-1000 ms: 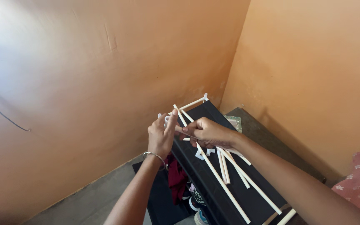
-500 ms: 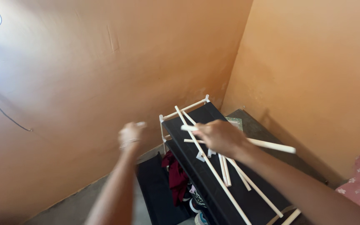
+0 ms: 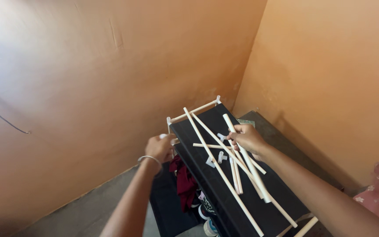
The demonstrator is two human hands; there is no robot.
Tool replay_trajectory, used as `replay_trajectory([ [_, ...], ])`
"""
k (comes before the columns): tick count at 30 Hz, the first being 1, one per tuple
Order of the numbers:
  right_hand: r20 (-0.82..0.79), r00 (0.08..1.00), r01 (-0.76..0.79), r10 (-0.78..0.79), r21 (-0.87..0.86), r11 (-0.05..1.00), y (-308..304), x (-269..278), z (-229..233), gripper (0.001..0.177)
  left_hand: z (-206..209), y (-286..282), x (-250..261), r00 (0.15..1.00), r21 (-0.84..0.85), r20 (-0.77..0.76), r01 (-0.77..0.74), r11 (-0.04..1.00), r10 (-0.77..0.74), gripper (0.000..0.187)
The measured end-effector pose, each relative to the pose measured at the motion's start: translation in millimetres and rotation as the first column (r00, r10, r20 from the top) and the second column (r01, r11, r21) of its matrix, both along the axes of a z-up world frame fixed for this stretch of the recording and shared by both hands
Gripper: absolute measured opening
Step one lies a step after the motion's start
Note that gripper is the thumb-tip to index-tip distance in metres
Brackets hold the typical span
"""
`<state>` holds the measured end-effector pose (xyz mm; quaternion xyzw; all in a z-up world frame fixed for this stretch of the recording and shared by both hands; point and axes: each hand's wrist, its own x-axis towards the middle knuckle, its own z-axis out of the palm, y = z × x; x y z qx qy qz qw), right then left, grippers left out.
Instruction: The person disassembles a small white-framed drying rack with a black fabric surface. They remove white plastic rods and connectors from the fabric, placing the parts on the rack surface. The clip ends with the rack partially taken apart and components scattered on the fabric.
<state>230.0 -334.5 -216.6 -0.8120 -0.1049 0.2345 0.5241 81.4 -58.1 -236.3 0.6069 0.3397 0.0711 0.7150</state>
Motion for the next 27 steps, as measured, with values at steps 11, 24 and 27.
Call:
replay_trajectory([
  [11, 0.076, 0.995, -0.036, 0.068, -0.363, 0.931, -11, -27, -21, 0.024, -33, -108, 45, 0.956, -0.16, -0.194, 0.191, 0.968, -0.221, 0.037],
  [24, 0.243, 0.939, -0.079, 0.245, -0.539, 0.838, -41, 2, -124, 0.033, -109, -160, 56, 0.887, 0.056, -0.436, 0.193, 0.98, -0.15, 0.034],
  [27, 0.257, 0.926, -0.104, 0.276, -0.529, 0.842, -41, -3, -120, 0.031, -117, -166, 57, 0.865, 0.07, -0.478, 0.209, 0.975, -0.151, 0.035],
])
